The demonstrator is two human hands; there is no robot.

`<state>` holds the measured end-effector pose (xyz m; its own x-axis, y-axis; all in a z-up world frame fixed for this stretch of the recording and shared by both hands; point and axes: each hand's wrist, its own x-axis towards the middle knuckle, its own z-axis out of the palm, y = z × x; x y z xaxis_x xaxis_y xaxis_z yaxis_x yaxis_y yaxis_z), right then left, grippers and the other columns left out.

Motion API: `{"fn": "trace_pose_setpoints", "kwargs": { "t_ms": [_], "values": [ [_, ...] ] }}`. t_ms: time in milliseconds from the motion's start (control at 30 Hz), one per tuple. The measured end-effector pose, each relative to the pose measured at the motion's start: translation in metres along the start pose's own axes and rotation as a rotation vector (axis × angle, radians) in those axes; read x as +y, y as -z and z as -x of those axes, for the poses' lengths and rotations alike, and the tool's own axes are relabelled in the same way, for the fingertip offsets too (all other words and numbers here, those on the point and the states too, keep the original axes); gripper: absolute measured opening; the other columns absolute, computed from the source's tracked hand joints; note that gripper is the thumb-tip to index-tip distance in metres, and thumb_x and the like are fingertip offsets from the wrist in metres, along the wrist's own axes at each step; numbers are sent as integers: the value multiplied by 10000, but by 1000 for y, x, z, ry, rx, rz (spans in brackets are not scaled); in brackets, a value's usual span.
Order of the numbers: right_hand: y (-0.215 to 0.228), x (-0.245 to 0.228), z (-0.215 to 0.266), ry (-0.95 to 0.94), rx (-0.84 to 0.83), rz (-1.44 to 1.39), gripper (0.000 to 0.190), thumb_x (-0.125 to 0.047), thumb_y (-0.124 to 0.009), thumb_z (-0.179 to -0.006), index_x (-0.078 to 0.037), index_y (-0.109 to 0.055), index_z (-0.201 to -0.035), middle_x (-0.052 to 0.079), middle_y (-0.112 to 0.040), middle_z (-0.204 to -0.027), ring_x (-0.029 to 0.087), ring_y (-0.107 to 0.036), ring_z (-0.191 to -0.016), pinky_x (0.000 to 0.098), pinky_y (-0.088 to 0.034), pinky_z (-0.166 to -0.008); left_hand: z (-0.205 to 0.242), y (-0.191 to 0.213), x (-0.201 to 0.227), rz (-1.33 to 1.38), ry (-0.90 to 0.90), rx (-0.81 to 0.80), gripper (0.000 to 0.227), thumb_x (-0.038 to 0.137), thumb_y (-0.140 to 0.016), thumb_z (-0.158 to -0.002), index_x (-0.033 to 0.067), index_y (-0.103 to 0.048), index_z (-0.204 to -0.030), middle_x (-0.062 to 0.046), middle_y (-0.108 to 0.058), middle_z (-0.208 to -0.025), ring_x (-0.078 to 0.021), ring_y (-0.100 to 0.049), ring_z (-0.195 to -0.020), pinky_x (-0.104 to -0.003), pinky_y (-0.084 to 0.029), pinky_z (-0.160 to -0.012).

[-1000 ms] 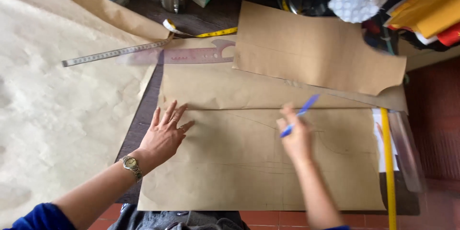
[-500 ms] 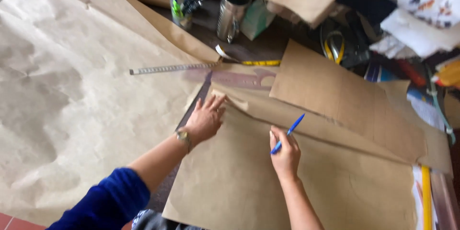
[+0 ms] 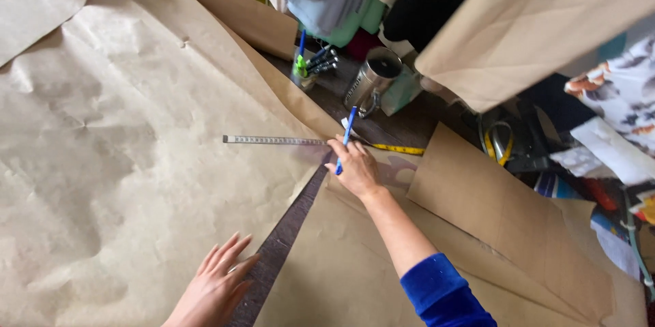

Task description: The person uses a yellow ruler and a blue pen to draw straight lines on a large sheet of brown paper. They then fold the paper, move a measuring tape, and walk away from the table before returning to continue working on the pattern.

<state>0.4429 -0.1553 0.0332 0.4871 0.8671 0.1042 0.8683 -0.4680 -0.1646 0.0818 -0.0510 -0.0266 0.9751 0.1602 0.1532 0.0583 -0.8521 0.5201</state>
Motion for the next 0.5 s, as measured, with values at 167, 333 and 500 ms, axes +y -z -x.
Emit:
{"fn": "trace_pose_setpoints", "kwargs": {
  "t_ms": [167,333,500],
  "values": [
    [-36,-15,-27,157,-5,266,573,-200,-764,-706,-159,-529,-1227,118,-576,-1112,309,-577,-953,438,-524,-726,85,-20,-55,-165,142,230,588,422,-640,-767,348,-505,-1334,2,-385,-1531,-251,-326,-1445,-521,-326,-1097],
    [-68,-3,-31,190,150,464,393,-5,-566,-829,-137,-569,-1199,83,-624,-841,264,-636,-742,364,-541,-583,156,-58,-114,-422,457,317,586,548,-579,-692,520,-515,-1274,118,-467,-1506,-208,-443,-1453,-540,-428,-1113],
    [-41,12,-36,315,493,504,87,-143,-612,-855,-203,-597,-916,20,-556,-645,198,-574,-703,287,-466,-568,234,-83,-211,-620,629,151,780,844,-409,-544,640,-400,-1297,170,-452,-1543,-248,-522,-1464,-498,-520,-1000]
  ]
}}
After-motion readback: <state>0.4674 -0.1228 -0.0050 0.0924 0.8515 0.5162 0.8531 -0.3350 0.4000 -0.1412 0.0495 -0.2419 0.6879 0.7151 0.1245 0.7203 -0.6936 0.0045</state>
